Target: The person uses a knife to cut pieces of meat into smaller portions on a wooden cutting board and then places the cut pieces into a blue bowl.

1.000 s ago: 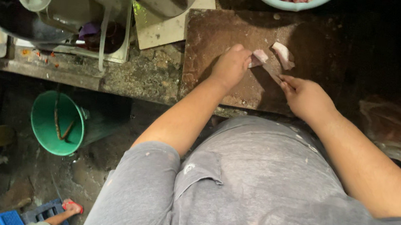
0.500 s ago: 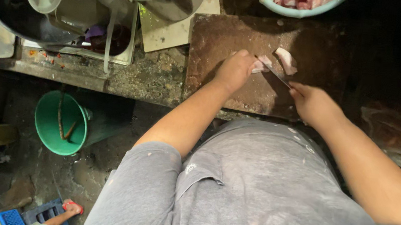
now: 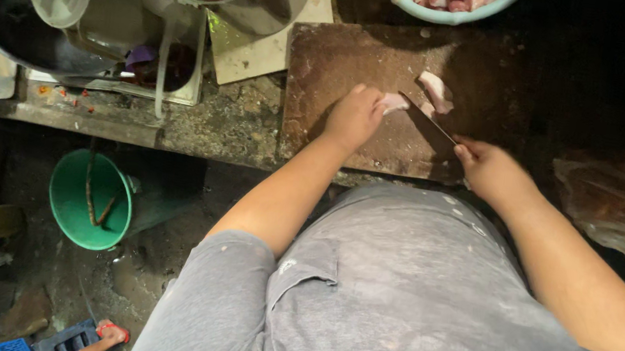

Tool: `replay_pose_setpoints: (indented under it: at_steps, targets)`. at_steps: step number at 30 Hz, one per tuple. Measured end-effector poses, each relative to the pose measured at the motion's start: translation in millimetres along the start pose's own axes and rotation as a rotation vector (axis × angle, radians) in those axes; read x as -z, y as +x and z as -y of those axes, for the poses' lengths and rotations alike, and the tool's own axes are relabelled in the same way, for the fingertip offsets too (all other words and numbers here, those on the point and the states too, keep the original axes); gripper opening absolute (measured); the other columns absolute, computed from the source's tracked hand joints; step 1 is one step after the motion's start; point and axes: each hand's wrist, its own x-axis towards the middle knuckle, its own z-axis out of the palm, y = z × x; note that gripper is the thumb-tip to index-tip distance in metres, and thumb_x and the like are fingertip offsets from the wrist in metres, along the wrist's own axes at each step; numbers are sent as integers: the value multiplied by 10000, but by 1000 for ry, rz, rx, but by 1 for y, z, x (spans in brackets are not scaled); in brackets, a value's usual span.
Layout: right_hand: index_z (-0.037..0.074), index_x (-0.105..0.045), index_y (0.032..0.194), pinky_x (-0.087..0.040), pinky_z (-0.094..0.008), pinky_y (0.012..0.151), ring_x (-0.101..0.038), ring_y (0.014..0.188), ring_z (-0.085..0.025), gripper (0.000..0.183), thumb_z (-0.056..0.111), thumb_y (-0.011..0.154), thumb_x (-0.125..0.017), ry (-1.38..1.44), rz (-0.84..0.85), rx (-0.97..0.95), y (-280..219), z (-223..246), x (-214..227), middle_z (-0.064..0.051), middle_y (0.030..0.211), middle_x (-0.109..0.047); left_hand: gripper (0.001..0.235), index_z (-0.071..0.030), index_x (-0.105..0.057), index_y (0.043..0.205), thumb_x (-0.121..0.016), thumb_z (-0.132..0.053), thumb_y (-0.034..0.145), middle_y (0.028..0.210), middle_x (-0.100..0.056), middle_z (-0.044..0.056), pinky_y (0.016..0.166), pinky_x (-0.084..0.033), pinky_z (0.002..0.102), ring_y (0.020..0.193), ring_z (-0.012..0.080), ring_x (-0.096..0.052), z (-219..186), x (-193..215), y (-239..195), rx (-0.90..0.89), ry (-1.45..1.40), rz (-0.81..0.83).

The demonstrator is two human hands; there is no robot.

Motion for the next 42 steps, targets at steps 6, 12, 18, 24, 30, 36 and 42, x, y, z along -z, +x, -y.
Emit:
replay_pose_setpoints:
  at_steps: [6, 12, 18, 24, 30, 36, 42]
  targets:
    - [175, -681, 1361, -537, -431, 925, -703, 1052, -375, 391, 364, 1041, -558, 117, -77, 53, -15, 29, -5, -205, 1127, -736, 266, -85, -686, 1065, -707, -267, 873, 971, -711, 182, 778, -544, 463, 880, 373, -687, -7, -3, -8, 199, -68, 35]
    - [174, -671, 1359, -538, -438, 922, -694, 1076, -374, 401, 356, 1021, -555, 19, -23, 147, -27, 43, 3, -186, 1157, -732, 222, -79, -695, 983, -704, -268, 866, 935, -711, 163, 742, -540, 453, 863, 355, -693, -7, -5, -5, 224, -76, 58]
    - [194, -663, 1369, -531, -441, 938, -686, 1085, -377, 413, 363, 1009, -552, -21, 56, 99, -27, 50, 5, -187, 1167, -725, 207, -73, -704, 950, -709, -262, 865, 925, -701, 170, 745, -534, 472, 866, 378, -676, -2, -5, -6, 173, -37, 29]
    - [182, -661, 1368, -539, -458, 913, -692, 1056, -390, 418, 372, 1011, -555, -31, 71, 100, -18, 49, -2, -198, 1143, -727, 181, -61, -703, 938, -699, -227, 864, 919, -687, 176, 754, -535, 474, 862, 385, -669, 4, -5, -7, 105, -77, 39]
    - [147, -708, 1308, -542, -480, 907, -682, 1039, -422, 380, 376, 1041, -563, -78, 39, 157, 13, 64, -22, -233, 1118, -724, 173, -52, -703, 934, -698, -212, 866, 912, -680, 184, 753, -533, 474, 857, 387, -666, 12, -3, -6, 87, -93, 80]
    - [136, -690, 1315, -537, -483, 882, -673, 1028, -429, 382, 338, 1015, -568, -58, 22, 219, 3, 42, -13, -232, 1118, -715, 197, -75, -734, 995, -698, -245, 901, 936, -707, 172, 773, -548, 451, 866, 366, -685, 8, -1, -7, 77, -97, 56]
    - [151, -685, 1316, -532, -466, 897, -682, 1035, -418, 390, 350, 994, -588, -14, 13, 182, 2, 33, -17, -225, 1126, -712, 221, -88, -750, 1033, -697, -252, 895, 962, -718, 166, 777, -553, 433, 876, 359, -694, 4, 4, -9, 76, -118, 73]
